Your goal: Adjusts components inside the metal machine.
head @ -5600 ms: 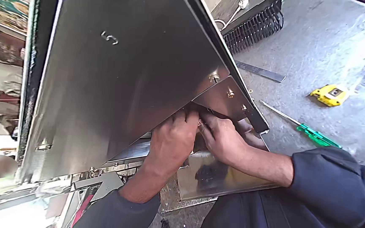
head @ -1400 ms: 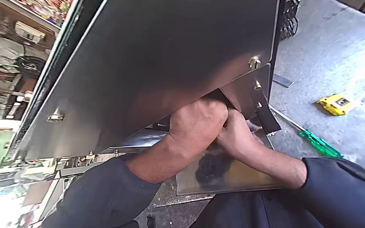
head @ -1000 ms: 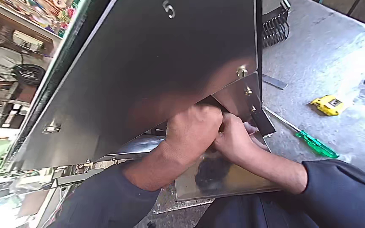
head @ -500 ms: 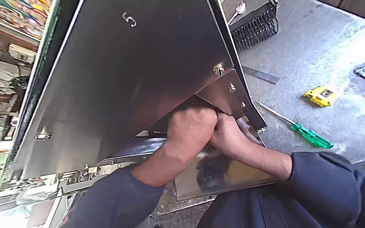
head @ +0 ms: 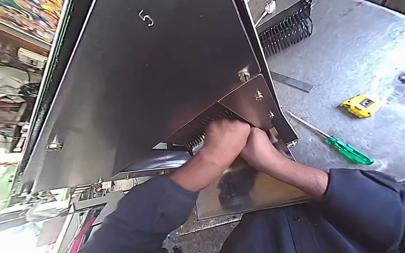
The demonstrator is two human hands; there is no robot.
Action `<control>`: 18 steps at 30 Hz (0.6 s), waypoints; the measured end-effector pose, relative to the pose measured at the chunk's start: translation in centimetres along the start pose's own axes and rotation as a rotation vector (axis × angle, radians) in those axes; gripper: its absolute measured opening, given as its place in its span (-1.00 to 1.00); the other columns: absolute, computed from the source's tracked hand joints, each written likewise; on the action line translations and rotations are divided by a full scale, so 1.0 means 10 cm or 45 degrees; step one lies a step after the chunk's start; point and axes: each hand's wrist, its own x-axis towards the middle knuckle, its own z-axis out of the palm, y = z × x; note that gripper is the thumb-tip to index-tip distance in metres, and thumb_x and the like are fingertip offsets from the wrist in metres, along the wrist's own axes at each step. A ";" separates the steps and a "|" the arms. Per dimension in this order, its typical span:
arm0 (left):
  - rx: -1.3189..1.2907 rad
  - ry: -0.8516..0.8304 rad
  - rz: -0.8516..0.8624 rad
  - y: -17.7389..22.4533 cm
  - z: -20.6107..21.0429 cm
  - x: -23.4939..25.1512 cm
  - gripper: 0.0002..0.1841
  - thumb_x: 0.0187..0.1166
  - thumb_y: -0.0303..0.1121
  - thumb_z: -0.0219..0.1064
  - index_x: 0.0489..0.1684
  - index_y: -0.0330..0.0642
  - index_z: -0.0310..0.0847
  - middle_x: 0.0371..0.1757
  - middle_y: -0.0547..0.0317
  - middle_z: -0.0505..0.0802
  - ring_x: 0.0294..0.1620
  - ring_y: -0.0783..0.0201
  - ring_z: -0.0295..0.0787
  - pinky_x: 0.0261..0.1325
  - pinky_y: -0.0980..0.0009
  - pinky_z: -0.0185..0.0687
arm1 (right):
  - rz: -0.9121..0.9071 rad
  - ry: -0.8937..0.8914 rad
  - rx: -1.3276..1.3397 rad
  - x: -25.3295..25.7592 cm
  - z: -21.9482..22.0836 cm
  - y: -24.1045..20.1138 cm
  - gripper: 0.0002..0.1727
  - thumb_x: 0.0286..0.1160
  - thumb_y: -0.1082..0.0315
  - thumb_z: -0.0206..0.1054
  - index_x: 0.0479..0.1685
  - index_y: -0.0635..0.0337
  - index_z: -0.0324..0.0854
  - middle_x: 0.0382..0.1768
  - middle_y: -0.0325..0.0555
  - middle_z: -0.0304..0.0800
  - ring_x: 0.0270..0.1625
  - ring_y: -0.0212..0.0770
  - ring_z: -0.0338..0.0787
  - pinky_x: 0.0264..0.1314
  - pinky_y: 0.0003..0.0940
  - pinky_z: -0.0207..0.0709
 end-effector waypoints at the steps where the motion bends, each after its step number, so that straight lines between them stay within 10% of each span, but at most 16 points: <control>1: -0.040 0.014 0.006 0.04 0.10 0.03 -0.81 0.46 -0.46 0.40 -0.60 -0.18 0.75 -0.64 -0.02 0.75 -0.57 -0.06 0.79 -0.63 0.04 0.55 | 0.007 -0.008 0.016 0.01 0.00 0.06 -0.82 0.58 0.20 0.35 -0.08 0.10 0.68 -0.27 -0.17 0.81 -0.24 -0.33 0.86 -0.10 -0.26 0.78; 8: 0.081 0.198 0.005 -0.24 -0.26 -0.10 -0.73 0.40 -0.51 0.38 -0.76 -0.19 0.54 -0.78 -0.01 0.58 -0.72 -0.07 0.65 -0.76 0.10 0.32 | -0.072 0.002 0.143 -0.06 -0.04 -0.34 -0.85 0.53 0.19 0.41 -0.33 0.00 0.65 -0.53 -0.33 0.76 -0.48 -0.47 0.79 -0.35 -0.42 0.72; 14: 0.000 -0.002 0.046 0.00 0.08 0.04 -0.82 0.48 -0.47 0.37 -0.56 -0.18 0.75 -0.63 -0.03 0.75 -0.57 -0.07 0.79 -0.65 0.05 0.53 | 0.061 -0.066 -0.031 0.01 -0.04 0.03 -0.80 0.55 0.25 0.36 0.00 0.15 0.68 -0.16 -0.09 0.81 -0.08 -0.25 0.84 0.07 -0.17 0.70; 18: 0.076 0.070 -0.023 -0.21 -0.23 -0.04 -0.78 0.43 -0.50 0.40 -0.67 -0.19 0.67 -0.70 -0.05 0.68 -0.62 -0.13 0.74 -0.68 0.01 0.47 | 0.024 -0.062 0.137 -0.02 -0.07 -0.33 -0.87 0.58 0.23 0.36 -0.21 0.09 0.68 -0.44 -0.25 0.80 -0.43 -0.42 0.83 -0.26 -0.39 0.77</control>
